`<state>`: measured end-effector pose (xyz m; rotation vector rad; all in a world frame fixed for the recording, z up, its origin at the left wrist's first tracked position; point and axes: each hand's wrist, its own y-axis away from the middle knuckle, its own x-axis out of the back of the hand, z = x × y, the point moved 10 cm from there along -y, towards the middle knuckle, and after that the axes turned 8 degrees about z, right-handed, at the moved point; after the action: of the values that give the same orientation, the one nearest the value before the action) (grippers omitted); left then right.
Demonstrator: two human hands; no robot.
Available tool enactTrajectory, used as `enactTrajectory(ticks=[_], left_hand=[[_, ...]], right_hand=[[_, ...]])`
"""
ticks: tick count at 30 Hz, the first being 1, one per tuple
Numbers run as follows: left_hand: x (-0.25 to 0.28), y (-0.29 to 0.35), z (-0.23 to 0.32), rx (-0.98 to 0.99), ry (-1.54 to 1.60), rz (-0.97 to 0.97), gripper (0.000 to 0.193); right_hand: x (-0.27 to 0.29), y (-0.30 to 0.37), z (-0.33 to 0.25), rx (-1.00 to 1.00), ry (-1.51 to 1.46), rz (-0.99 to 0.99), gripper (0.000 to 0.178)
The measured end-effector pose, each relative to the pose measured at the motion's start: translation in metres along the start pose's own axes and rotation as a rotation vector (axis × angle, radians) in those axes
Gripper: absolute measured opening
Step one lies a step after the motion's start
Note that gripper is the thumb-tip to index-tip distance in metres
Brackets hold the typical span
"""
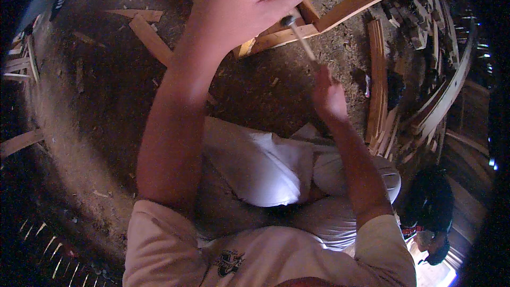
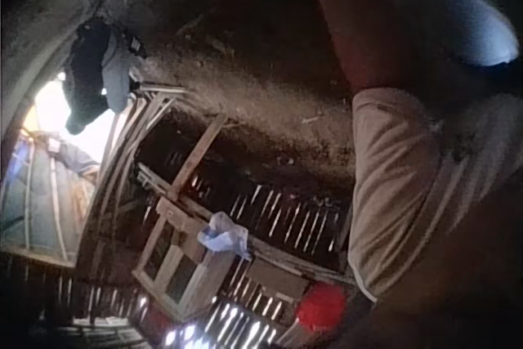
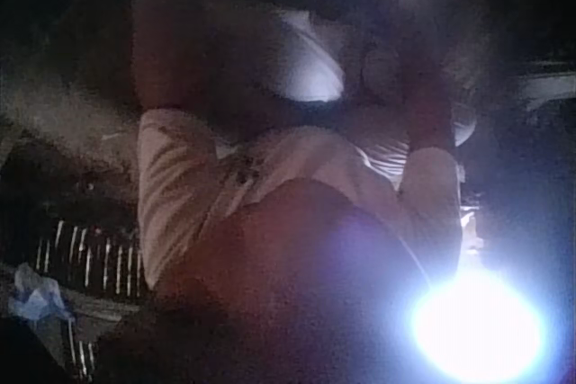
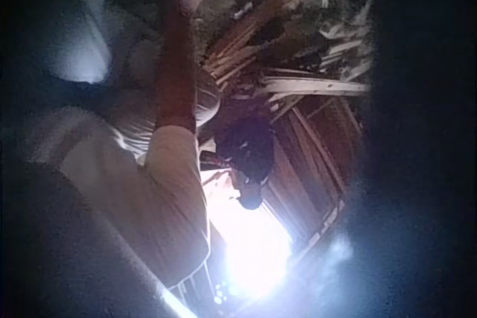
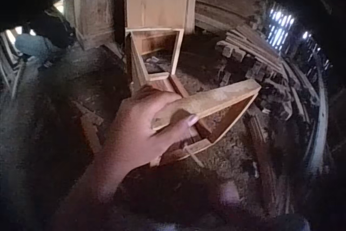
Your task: The person assembles a wooden frame by hammering nails into the joints. They adjust the frame and continue hammering to secure the pieces together.
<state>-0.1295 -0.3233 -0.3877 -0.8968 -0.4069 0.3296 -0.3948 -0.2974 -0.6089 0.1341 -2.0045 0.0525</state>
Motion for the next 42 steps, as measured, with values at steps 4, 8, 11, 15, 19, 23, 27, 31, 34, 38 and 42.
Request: enactTrajectory(ticks=[4,8,11,15,19,23,27,31,34,38,42], left_hand=[[-0.001,-0.001,0.003,-0.016,0.036,-0.002,0.031],[0.000,0.000,-0.006,-0.030,0.019,0.018,0.031],[-0.001,0.003,-0.007,0.029,0.041,-0.001,0.032],[0.004,0.002,-0.001,-0.058,-0.013,0.013,0.033],[0.004,0.004,-0.003,-0.024,0.036,0.056,0.032],[0.006,0.005,0.002,-0.052,-0.013,0.021,0.031],[0.004,0.005,0.000,0.013,-0.001,0.019,0.032],[-0.001,0.009,-0.003,0.079,0.022,0.000,0.035],[0.003,0.010,-0.005,0.132,0.003,-0.032,0.024],[-0.009,0.012,-0.002,0.054,-0.057,0.010,0.035],[0.000,0.019,-0.011,0.059,-0.142,-0.022,0.032]], right_hand=[[-0.008,0.002,0.005,0.149,0.041,0.051,0.027],[0.016,-0.001,-0.015,0.106,-0.097,0.155,0.025],[-0.005,-0.001,0.001,0.039,-0.124,0.064,0.023],[-0.017,-0.007,0.043,-0.217,-0.456,0.056,0.027],[-0.020,-0.014,0.073,-0.108,-0.818,0.125,0.030],[-0.027,-0.011,0.057,-0.104,-0.402,0.160,0.027],[-0.028,-0.012,0.075,-0.280,-0.670,0.082,0.032],[-0.024,0.000,0.042,0.111,-0.022,0.166,0.029],[-0.004,-0.010,0.026,-0.195,-0.171,0.068,0.027],[-0.032,-0.001,0.056,-0.018,-0.194,0.142,0.022],[0.001,-0.009,0.006,0.073,-0.172,0.070,0.019]])
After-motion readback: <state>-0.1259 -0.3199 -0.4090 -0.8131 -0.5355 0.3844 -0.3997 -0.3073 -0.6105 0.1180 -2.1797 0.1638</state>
